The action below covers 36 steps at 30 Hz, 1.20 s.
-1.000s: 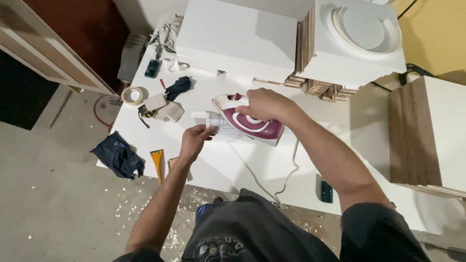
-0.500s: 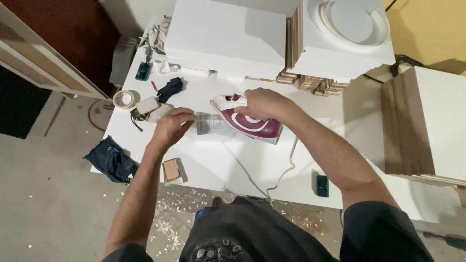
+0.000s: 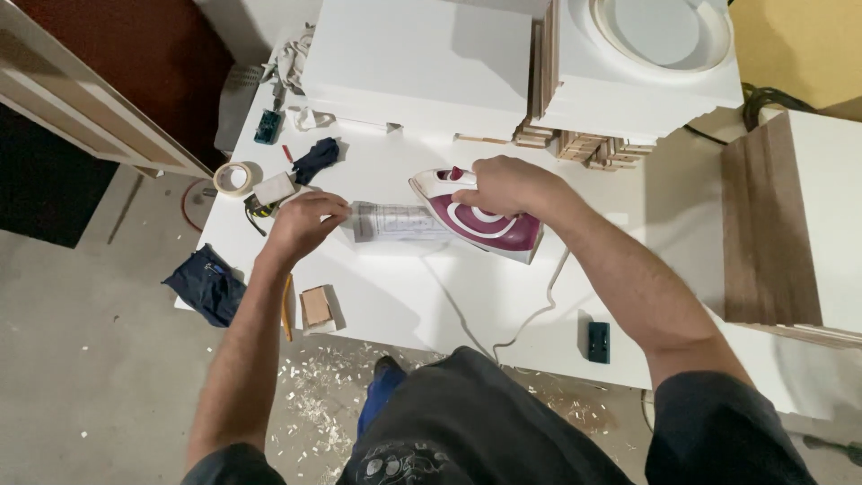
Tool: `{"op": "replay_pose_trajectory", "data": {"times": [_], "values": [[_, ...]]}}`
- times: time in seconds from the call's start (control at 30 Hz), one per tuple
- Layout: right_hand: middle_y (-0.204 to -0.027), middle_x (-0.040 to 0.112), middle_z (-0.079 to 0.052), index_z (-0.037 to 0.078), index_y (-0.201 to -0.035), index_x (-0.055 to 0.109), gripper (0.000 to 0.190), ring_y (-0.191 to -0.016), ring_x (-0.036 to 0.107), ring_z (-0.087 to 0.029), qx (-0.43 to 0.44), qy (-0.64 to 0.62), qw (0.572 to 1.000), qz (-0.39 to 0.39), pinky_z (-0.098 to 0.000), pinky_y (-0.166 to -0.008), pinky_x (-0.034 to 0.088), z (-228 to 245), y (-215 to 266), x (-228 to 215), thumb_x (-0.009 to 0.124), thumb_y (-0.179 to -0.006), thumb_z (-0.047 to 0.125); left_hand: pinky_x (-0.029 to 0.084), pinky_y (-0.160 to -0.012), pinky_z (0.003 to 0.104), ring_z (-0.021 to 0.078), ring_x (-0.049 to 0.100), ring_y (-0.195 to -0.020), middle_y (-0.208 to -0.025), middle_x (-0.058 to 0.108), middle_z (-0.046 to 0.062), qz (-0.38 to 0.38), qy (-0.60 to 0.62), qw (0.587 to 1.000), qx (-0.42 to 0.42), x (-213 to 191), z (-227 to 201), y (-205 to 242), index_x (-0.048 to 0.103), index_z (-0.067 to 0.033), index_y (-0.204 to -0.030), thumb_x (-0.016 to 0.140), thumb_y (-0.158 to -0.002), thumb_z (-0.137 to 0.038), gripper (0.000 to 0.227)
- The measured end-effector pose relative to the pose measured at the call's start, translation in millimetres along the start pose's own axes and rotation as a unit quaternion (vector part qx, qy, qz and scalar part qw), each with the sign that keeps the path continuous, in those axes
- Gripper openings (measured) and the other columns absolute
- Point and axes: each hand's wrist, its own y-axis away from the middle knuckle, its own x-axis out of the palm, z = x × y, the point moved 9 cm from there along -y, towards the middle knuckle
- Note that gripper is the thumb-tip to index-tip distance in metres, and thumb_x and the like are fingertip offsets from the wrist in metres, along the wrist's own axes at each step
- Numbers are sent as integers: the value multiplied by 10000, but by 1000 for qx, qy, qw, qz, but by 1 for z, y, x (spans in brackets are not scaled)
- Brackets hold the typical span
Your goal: The person sands the edges of a white rectangular board using a sanding block and a sanding sponge. They then place a thin wooden strip on the board and use a hot iron to press it onto the surface.
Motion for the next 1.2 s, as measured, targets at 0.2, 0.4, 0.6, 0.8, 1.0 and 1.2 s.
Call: {"op": "replay_pose_trajectory", "data": {"times": [0.2, 0.4, 0.6, 0.8, 1.0, 1.2], "values": [[-585, 688, -115, -30, -1180, 642, 600, -561, 731, -299, -9, -5, 1000, -9, -463, -701, 591, 42, -20, -1, 510, -965, 515, 582, -890, 339, 190, 719, -1022, -1093, 781, -59, -6, 23, 1000, 15, 5, 9, -5, 801, -223, -927, 802, -870, -209, 59], [-599, 696, -121, -32, -1161, 646, 602, -511, 711, -277, -15, -17, 1000, -15, -442, -682, 594, 86, -46, 5, 502, -955, 516, 589, -883, 336, 190, 732, -976, -1061, 777, -57, -18, 95, 995, 26, 14, 24, -5, 804, -228, -901, 829, -838, -213, 69], [-577, 681, -117, -27, -1137, 642, 572, -483, 699, -285, 9, -27, 999, -28, -442, -654, 595, 98, -43, 3, 501, -957, 498, 590, -874, 330, 206, 737, -968, -1041, 777, -31, -43, 169, 984, 32, 18, 28, -3, 812, -225, -898, 868, -828, -228, 90], [-584, 684, -133, -36, -1169, 634, 605, -499, 710, -296, 78, -38, 995, -41, -453, -664, 596, 53, 2, -4, 521, -948, 515, 603, -844, 331, 225, 748, -934, -996, 774, 5, -77, 204, 974, 57, 18, 25, 2, 825, -188, -888, 876, -808, -122, 116], [-582, 688, -188, -86, -1179, 623, 631, -592, 738, -379, 153, -47, 986, -40, -481, -717, 581, -5, 40, -3, 487, -982, 498, 610, -826, 322, 218, 756, -918, -990, 779, 17, -103, 206, 971, 65, 13, 24, 6, 824, -176, -881, 891, -775, -79, 159], [-491, 643, -135, -45, -1095, 634, 613, -490, 704, -308, 150, -56, 986, -40, -431, -683, 586, -4, 48, -8, 500, -959, 537, 609, -804, 354, 258, 752, -863, -960, 771, 68, -103, 215, 969, 71, 3, 13, 8, 820, -117, -885, 861, -800, -39, 123]]}}
